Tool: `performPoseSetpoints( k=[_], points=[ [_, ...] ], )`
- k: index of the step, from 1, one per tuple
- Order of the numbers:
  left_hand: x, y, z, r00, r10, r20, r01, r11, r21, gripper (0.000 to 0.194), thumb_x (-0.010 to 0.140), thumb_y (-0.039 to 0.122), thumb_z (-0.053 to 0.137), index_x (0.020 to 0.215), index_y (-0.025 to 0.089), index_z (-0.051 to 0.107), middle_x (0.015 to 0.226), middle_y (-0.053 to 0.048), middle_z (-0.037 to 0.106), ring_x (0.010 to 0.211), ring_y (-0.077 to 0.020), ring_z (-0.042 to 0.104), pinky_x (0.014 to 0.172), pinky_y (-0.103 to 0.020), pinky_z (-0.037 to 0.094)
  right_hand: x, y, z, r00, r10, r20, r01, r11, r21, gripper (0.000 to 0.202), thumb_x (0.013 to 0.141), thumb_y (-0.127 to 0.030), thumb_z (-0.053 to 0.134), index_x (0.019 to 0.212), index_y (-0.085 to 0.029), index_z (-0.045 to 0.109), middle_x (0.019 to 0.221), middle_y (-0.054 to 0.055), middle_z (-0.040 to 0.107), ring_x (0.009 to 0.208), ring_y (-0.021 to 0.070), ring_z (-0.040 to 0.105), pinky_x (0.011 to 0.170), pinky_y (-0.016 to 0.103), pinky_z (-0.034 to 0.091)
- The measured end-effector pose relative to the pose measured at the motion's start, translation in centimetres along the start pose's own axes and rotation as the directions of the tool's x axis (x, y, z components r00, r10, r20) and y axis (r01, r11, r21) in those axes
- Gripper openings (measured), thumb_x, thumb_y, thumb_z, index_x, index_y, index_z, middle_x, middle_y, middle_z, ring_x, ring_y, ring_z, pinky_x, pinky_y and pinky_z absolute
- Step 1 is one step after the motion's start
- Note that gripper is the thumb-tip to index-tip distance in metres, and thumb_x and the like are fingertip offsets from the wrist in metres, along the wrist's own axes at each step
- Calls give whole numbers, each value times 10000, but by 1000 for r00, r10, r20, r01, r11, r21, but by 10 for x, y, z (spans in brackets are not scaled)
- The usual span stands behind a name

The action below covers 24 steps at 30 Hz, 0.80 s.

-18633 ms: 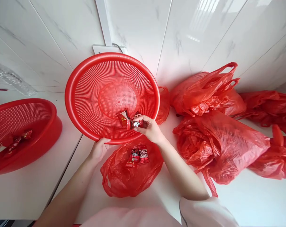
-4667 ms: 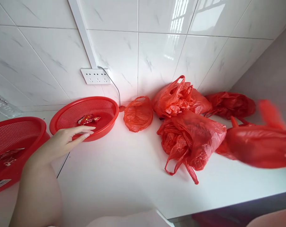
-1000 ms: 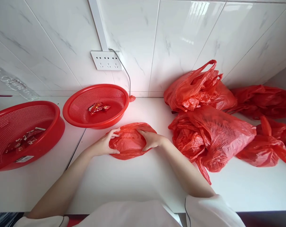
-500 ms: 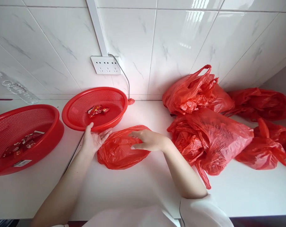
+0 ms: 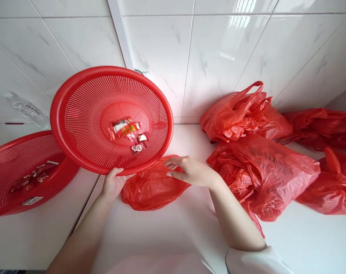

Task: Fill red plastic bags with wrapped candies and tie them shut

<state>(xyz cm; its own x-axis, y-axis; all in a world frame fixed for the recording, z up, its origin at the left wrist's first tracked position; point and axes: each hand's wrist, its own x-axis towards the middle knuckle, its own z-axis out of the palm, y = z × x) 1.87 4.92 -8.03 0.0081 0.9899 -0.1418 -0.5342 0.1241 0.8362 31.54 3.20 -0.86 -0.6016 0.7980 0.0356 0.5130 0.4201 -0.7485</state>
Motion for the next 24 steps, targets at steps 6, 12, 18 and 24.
performPoseSetpoints(
  k=[6, 12, 18, 24],
  points=[
    [-9, -12, 6, 989, -112, 95, 112, 994, 2, 413, 741, 183, 571, 1146, 149, 644, 1069, -96, 718, 1119, -326, 620, 935, -505, 516, 13, -3, 12, 971, -162, -174, 145, 984, -105, 222, 939, -246, 504, 1126, -215, 621, 1085, 51, 684, 964, 179, 652, 875, 333, 520],
    [-19, -25, 18, 952, -229, 201, 227, 973, 34, 493, 750, 216, 580, 1236, 142, 609, 1109, -112, 712, 1134, -347, 614, 963, -518, 486, 31, 8, 41, 950, -228, -214, 175, 955, -238, 487, 915, -421, 550, 1330, -170, 503, 1326, 147, 555, 1229, 259, 530, 1031, 436, 449],
    [-22, -30, 18, 952, -242, 187, 235, 970, 59, 418, 754, 193, 587, 1165, 177, 659, 1161, -77, 697, 1207, -331, 569, 989, -489, 476, 42, 15, 67, 972, -228, -48, 203, 930, -307, 743, 834, -438, 657, 1467, -178, 367, 1477, 163, 415, 1362, 314, 393, 1112, 531, 331],
    [-15, -21, 14, 954, -231, 193, 232, 973, 17, 399, 756, 195, 576, 1139, 128, 668, 1142, -110, 701, 1187, -338, 583, 1014, -512, 456, 40, 8, 57, 968, -75, -241, 89, 995, 46, 310, 954, -324, 483, 1192, -227, 658, 1118, 61, 702, 982, 227, 666, 877, 370, 519]
  ],
)
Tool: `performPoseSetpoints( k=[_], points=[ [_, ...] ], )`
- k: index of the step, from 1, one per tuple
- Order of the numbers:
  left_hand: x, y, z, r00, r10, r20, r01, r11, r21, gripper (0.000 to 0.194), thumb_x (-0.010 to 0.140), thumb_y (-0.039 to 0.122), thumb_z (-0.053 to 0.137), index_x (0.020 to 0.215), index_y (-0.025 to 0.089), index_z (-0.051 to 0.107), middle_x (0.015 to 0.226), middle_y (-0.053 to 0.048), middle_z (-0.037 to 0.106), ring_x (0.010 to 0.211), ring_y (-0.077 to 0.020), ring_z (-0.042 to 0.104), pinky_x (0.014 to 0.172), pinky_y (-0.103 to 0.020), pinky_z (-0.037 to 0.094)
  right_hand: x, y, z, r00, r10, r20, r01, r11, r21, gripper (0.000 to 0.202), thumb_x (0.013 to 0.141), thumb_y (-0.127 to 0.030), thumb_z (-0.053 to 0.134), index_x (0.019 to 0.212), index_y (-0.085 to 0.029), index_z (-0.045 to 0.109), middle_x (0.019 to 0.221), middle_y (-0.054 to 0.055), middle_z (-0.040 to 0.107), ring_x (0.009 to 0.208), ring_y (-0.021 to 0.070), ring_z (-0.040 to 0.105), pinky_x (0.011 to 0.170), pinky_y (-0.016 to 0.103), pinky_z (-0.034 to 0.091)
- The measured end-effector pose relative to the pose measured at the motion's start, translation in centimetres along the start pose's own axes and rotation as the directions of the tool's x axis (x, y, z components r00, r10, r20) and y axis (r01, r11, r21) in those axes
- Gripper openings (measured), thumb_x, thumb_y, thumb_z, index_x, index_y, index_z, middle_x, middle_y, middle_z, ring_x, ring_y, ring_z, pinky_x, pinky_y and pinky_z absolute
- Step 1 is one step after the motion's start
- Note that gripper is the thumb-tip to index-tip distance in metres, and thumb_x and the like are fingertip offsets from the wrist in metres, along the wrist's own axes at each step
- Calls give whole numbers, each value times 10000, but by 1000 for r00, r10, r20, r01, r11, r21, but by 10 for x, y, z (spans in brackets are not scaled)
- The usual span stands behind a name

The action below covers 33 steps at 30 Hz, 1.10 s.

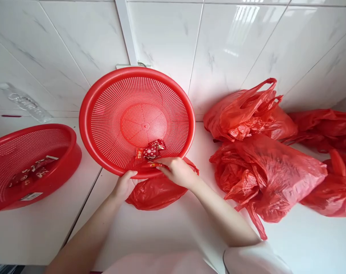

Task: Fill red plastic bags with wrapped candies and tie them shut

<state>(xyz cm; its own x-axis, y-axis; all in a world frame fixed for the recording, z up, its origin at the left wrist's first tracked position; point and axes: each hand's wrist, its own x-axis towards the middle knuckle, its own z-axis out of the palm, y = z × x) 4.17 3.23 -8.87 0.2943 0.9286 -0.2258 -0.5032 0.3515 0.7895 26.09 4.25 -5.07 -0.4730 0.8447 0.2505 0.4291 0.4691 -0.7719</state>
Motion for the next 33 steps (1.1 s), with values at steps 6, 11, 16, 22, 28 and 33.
performPoseSetpoints(
  k=[6, 11, 16, 22, 28, 33],
  points=[
    [3, 2, -6, 1000, 4, -19, -4, 1000, -10, 416, 786, 188, 546, 1187, 117, 634, 1123, -120, 706, 1155, -323, 606, 1007, -517, 461, 5, 12, -8, 921, 385, -52, -264, 717, 645, 393, 862, -539, 583, 837, -168, 712, 750, 55, 716, 656, 200, 678, 647, 328, 557],
    [3, 1, -7, 1000, 11, 8, -11, 1000, -10, 443, 791, 188, 548, 1226, 140, 613, 1180, -112, 684, 1156, -322, 605, 993, -506, 472, 5, 13, -12, 928, 366, -74, -221, 696, 683, 371, 818, -533, 642, 779, -171, 713, 728, 41, 704, 637, 176, 649, 619, 295, 534],
    [2, 1, -5, 1000, 21, 19, -21, 1000, 3, 468, 795, 182, 553, 1260, 147, 594, 1173, -113, 687, 1161, -326, 601, 990, -511, 473, 2, 9, -14, 915, 338, -218, -162, 806, 569, 352, 835, -499, 636, 727, -168, 692, 662, 13, 644, 593, 142, 565, 580, 268, 461],
    [3, -1, -8, 1000, -16, -13, 16, 1000, 9, 463, 786, 197, 568, 1244, 134, 605, 1133, -118, 703, 1136, -324, 618, 980, -508, 480, -2, 0, -19, 951, 145, -275, -137, 989, 49, 373, 906, -516, 528, 915, -212, 744, 802, 53, 658, 747, 179, 596, 689, 293, 473],
    [4, -3, -9, 1000, 3, 0, -3, 1000, -3, 430, 800, 186, 547, 1221, 133, 616, 1173, -118, 688, 1172, -321, 596, 994, -511, 471, -6, -7, -22, 977, 156, -147, -184, 963, -195, 385, 960, -438, 448, 1268, -294, 629, 957, 40, 729, 797, 201, 672, 779, 343, 512],
    [4, -2, -9, 1000, 3, -25, -2, 1000, 18, 376, 781, 198, 573, 1138, 114, 657, 1117, -125, 709, 1132, -338, 621, 991, -520, 474, -2, 3, -19, 972, 163, -171, -100, 940, 328, 341, 909, -267, 434, 1154, -267, 671, 1236, 28, 639, 1045, 207, 643, 842, 363, 562]
  ],
)
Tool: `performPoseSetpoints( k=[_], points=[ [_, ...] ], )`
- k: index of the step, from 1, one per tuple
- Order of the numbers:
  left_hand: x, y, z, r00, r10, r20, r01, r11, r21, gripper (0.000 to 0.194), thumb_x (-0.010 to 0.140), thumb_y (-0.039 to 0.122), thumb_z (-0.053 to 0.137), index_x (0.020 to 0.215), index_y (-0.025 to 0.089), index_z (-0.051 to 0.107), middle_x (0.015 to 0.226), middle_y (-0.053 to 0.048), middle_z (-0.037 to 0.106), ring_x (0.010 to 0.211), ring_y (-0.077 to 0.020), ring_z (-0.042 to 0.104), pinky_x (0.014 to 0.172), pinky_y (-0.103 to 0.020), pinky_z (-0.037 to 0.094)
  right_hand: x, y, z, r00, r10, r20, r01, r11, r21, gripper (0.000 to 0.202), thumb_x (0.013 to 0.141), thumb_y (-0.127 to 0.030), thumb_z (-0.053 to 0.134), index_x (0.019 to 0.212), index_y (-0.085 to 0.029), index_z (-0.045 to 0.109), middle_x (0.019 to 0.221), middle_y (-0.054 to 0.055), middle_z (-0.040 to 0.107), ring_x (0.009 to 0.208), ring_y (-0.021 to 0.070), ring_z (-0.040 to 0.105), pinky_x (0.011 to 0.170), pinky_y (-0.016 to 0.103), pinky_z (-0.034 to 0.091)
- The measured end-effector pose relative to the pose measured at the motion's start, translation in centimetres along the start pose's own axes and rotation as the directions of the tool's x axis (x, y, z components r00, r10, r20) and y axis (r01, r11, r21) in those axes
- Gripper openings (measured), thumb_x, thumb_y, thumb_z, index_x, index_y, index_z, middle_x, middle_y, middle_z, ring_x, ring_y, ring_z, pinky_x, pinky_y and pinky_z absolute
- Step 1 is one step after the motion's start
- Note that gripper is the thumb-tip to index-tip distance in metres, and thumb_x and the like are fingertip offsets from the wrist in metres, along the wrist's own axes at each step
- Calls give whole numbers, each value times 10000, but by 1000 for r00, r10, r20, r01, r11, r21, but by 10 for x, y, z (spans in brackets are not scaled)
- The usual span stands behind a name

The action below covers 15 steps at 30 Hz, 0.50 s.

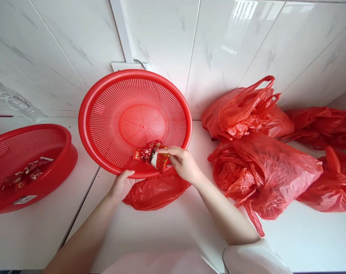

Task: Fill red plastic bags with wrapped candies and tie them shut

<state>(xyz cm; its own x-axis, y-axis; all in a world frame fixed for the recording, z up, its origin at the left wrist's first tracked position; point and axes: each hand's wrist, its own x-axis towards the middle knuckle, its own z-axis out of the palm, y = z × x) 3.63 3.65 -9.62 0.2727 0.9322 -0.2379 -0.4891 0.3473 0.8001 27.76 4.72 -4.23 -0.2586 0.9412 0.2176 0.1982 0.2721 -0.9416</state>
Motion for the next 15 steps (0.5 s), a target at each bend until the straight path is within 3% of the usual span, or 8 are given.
performPoseSetpoints(
  k=[2, 5, 8, 12, 15],
  points=[
    [-1, 1, 1, 1000, -17, 0, 17, 1000, 5, 378, 780, 207, 576, 1136, 109, 658, 1101, -129, 714, 1128, -340, 623, 989, -521, 475, 3, 3, 1, 989, 148, -8, -140, 952, 274, 310, 884, -283, 436, 1090, -228, 661, 1120, 49, 678, 915, 193, 675, 726, 342, 589],
    [-2, 3, 3, 999, -32, -3, 32, 999, 3, 414, 776, 200, 574, 1176, 116, 640, 1096, -122, 717, 1140, -335, 617, 990, -521, 475, 8, 4, 3, 960, 274, 62, -262, 791, 552, 294, 884, -386, 429, 1007, -196, 617, 959, 68, 694, 777, 174, 677, 652, 316, 582],
    [-2, 3, 4, 1000, -19, 0, 19, 1000, 7, 432, 780, 187, 571, 1203, 122, 626, 1110, -116, 713, 1143, -331, 615, 987, -521, 477, 8, 2, 5, 962, 263, 79, -256, 755, 604, 319, 814, -413, 628, 1070, -231, 576, 970, 40, 689, 776, 157, 674, 700, 307, 582],
    [-1, 1, 1, 1000, -28, 1, 28, 1000, 4, 416, 789, 194, 560, 1190, 107, 634, 1104, -123, 713, 1138, -333, 616, 984, -524, 477, 7, 2, 8, 981, 194, -1, -158, 805, 572, 849, 661, -237, 819, 1381, -296, 374, 900, -7, 708, 756, 157, 689, 730, 323, 588],
    [1, -1, -1, 997, -70, -7, 70, 997, -7, 414, 794, 217, 560, 1186, 112, 641, 1092, -123, 717, 1130, -336, 621, 982, -525, 477, 7, 3, 9, 979, 204, -1, -166, 797, 581, 781, 672, -244, 819, 1348, -266, 428, 905, 1, 724, 804, 172, 704, 765, 344, 591]
  ],
)
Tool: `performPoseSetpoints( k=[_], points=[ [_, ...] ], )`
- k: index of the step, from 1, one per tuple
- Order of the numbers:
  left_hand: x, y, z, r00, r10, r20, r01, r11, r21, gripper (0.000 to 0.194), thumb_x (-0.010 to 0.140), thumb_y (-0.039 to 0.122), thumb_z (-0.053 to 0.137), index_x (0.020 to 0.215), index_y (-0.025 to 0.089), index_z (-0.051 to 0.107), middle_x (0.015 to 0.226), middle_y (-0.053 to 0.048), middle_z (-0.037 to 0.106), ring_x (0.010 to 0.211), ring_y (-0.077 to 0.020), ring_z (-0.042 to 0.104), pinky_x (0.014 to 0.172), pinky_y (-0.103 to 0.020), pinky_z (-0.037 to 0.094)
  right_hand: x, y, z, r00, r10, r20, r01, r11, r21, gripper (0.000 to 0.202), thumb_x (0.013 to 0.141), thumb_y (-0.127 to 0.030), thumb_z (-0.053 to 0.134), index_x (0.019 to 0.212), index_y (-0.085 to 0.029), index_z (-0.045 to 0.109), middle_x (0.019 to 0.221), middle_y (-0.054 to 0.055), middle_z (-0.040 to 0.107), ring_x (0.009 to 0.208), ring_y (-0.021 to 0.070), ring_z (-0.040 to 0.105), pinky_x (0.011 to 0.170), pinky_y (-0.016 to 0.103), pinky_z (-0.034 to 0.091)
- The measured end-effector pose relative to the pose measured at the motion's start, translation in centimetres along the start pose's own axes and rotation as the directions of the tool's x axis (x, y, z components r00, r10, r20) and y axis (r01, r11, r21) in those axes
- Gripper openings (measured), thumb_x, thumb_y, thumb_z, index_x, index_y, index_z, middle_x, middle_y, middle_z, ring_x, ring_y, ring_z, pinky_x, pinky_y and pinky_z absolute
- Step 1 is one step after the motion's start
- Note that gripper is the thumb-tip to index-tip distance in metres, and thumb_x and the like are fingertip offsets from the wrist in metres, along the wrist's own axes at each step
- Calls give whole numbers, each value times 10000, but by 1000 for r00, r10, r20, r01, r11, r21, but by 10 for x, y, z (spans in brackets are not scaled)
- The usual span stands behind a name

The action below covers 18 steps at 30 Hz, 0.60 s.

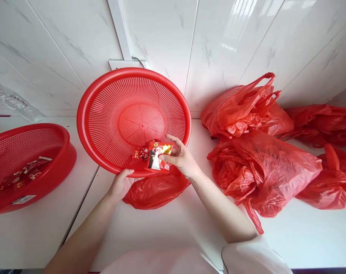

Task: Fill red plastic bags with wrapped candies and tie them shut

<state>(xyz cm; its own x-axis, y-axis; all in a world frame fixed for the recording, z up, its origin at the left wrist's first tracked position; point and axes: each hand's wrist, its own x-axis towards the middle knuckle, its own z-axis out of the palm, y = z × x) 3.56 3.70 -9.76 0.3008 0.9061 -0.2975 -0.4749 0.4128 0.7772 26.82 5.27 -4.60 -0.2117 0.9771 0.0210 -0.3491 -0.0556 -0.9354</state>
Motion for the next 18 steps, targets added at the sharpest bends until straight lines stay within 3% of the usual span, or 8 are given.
performPoseSetpoints(
  k=[3, 5, 13, 18],
  points=[
    [0, 0, -1, 1000, 7, -7, -7, 1000, -5, 410, 800, 215, 557, 1191, 122, 641, 1099, -118, 716, 1133, -329, 620, 983, -517, 480, 0, -1, 0, 999, 22, 25, -21, 1000, -10, 474, 691, -279, 810, 1110, -204, 601, 956, 33, 732, 856, 190, 707, 816, 355, 580],
    [0, 1, 0, 999, 51, -6, -51, 999, -3, 413, 801, 190, 554, 1201, 134, 636, 1115, -106, 713, 1143, -317, 616, 991, -503, 480, 0, -2, 1, 1000, 10, 25, -9, 1000, -16, 378, 699, -283, 807, 1018, -184, 632, 951, 42, 735, 824, 183, 707, 803, 338, 575],
    [3, 6, -1, 991, 134, -27, -134, 991, 3, 401, 781, 161, 563, 1174, 152, 645, 1134, -89, 708, 1140, -310, 618, 980, -497, 496, 1, 4, -4, 999, -32, 43, 35, 997, -75, 377, 693, -242, 807, 1016, -172, 625, 909, 34, 706, 799, 150, 665, 715, 267, 532],
    [7, 15, -7, 969, 227, -95, -227, 974, 13, 307, 756, 173, 564, 1032, 116, 685, 1054, -109, 727, 1107, -328, 632, 941, -504, 520, -7, -5, -3, 966, 31, 255, 54, 946, -319, 260, 801, -265, 701, 1027, -164, 620, 922, 38, 661, 770, 142, 616, 679, 266, 502]
  ],
)
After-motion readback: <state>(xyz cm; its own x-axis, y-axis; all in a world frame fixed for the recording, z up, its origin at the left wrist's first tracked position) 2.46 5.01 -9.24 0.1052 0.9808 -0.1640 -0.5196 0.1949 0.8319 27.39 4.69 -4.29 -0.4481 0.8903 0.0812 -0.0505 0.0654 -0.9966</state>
